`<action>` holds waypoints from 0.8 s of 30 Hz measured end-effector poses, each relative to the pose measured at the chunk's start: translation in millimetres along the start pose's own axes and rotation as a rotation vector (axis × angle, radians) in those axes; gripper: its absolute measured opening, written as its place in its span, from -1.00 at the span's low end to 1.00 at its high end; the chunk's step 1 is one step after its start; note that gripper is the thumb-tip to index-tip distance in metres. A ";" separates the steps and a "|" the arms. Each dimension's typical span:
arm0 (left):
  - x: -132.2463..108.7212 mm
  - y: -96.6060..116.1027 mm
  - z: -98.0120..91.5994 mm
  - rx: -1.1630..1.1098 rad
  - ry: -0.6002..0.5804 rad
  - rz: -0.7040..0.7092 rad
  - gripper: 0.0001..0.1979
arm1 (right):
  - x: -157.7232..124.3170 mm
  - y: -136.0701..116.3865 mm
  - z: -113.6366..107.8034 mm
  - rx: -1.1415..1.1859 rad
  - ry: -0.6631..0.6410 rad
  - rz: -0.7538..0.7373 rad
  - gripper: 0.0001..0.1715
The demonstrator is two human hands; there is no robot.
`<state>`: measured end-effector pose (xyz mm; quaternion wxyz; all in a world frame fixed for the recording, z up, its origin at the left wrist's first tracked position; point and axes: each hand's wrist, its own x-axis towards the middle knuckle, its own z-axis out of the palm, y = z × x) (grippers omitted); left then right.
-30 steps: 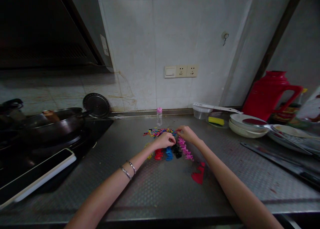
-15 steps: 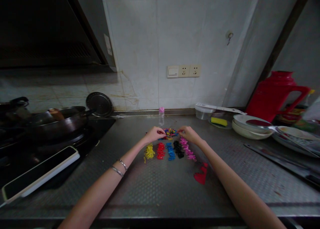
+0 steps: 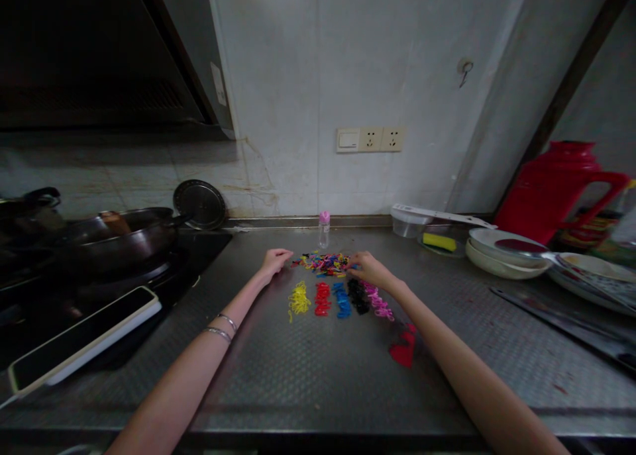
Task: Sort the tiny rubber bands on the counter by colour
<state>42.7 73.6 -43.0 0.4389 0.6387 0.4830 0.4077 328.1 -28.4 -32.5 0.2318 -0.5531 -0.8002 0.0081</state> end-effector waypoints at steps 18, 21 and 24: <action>-5.5 -2.5 4.1 0.128 0.041 0.184 -0.78 | -0.8 -17.4 4.9 -0.033 0.010 -0.021 -0.87; -4.2 -3.8 3.7 0.125 0.032 0.193 -0.79 | 0.4 -15.8 5.0 -0.011 0.015 -0.018 -0.87; -3.0 -5.5 3.6 0.127 0.037 0.192 -0.79 | 1.8 -11.6 3.3 0.017 0.033 -0.021 -0.87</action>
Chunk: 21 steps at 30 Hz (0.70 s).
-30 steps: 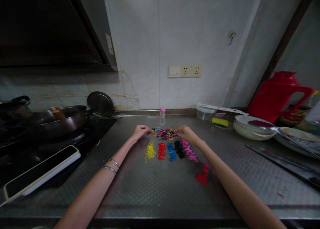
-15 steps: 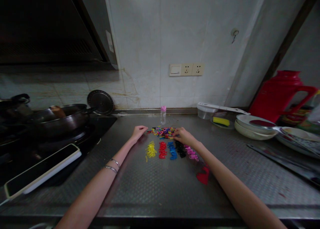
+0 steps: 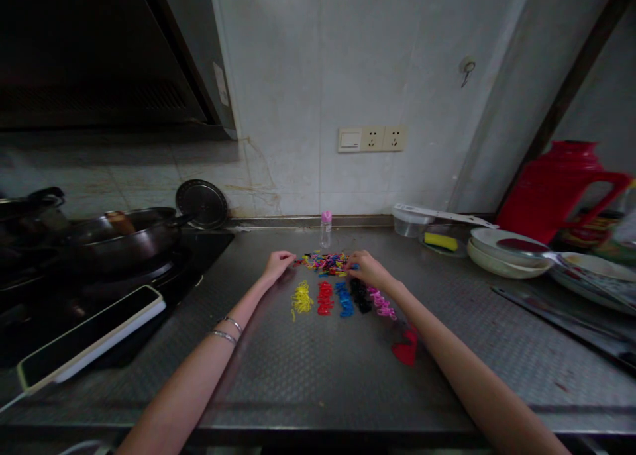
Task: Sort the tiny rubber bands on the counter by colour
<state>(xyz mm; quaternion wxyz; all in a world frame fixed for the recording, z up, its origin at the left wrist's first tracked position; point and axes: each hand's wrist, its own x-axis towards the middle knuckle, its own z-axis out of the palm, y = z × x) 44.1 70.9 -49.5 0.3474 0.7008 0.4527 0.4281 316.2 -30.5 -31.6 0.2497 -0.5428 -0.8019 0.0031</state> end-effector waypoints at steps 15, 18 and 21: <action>0.6 -1.6 0.5 0.032 -0.009 0.018 -0.78 | -18.1 56.2 -40.8 0.169 -0.212 0.298 -0.78; 1.4 -1.3 1.2 0.063 -0.016 0.037 -0.79 | -19.0 63.4 -37.6 0.242 -0.252 0.297 -0.76; 1.0 5.9 3.9 0.136 -0.069 0.122 -0.79 | -19.3 67.9 -37.8 0.274 -0.206 0.328 -0.71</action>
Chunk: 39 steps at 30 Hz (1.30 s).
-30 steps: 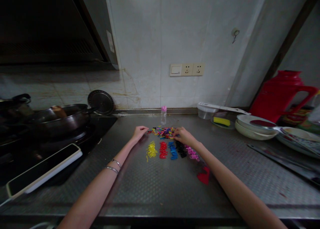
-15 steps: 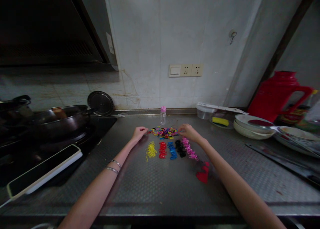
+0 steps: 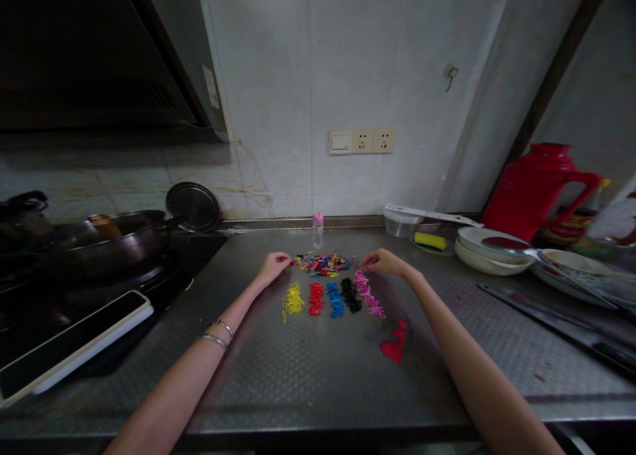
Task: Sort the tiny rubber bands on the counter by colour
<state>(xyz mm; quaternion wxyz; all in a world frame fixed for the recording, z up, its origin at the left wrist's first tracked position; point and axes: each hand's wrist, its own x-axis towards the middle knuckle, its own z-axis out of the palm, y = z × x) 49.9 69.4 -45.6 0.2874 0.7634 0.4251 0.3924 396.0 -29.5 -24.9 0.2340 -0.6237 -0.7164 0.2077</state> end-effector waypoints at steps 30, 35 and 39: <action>-11.2 94.0 69.7 0.765 -0.441 0.531 -0.82 | -35.2 -36.8 9.5 -0.300 0.097 -0.002 -0.74; -6.4 87.0 70.3 0.649 -0.407 0.534 -0.81 | -34.9 -37.7 10.8 -0.309 0.103 -0.027 -0.74; -4.3 78.9 58.1 0.505 -0.347 0.505 -0.81 | -26.0 -44.8 12.8 -0.328 0.098 -0.022 -0.71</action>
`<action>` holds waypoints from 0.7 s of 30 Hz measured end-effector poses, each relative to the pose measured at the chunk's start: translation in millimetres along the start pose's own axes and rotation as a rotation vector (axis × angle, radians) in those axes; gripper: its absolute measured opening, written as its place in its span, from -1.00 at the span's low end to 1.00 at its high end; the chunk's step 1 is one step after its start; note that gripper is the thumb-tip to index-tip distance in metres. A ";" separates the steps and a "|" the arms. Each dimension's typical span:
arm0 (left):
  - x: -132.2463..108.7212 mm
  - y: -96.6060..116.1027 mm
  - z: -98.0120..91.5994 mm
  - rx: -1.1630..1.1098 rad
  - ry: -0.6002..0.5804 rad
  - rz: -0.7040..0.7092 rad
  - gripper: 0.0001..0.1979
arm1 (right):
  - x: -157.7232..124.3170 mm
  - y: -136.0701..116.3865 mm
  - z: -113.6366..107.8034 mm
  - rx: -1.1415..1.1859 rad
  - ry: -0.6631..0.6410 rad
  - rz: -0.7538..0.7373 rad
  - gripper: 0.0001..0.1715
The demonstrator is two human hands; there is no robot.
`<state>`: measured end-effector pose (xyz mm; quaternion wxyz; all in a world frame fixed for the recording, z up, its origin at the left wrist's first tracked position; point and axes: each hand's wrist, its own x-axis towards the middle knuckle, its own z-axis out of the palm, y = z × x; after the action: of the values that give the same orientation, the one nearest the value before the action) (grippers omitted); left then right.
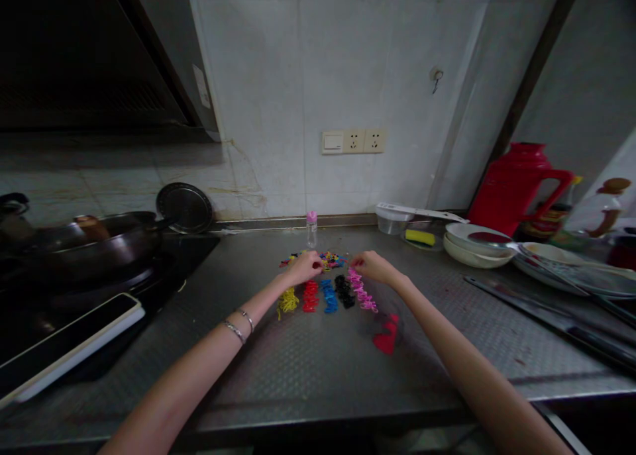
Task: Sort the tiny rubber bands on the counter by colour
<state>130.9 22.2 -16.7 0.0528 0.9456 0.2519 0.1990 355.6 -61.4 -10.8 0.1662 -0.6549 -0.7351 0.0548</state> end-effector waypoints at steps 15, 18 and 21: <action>-70.6 -44.7 -32.0 -0.124 -0.035 -0.192 -0.83 | 35.2 -50.0 23.9 -0.102 -0.024 -0.040 -0.76; -74.2 -44.3 -33.3 -0.172 -0.068 -0.213 -0.83 | 34.5 -53.4 26.3 -0.137 -0.026 0.008 -0.78; -76.3 -45.6 -33.2 -0.213 -0.095 -0.247 -0.83 | 34.8 -52.6 28.8 -0.149 -0.032 0.028 -0.79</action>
<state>36.2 23.8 -22.2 0.1887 0.9048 0.3410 0.1714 293.8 -30.4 -16.1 0.1044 -0.6747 -0.7306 0.0128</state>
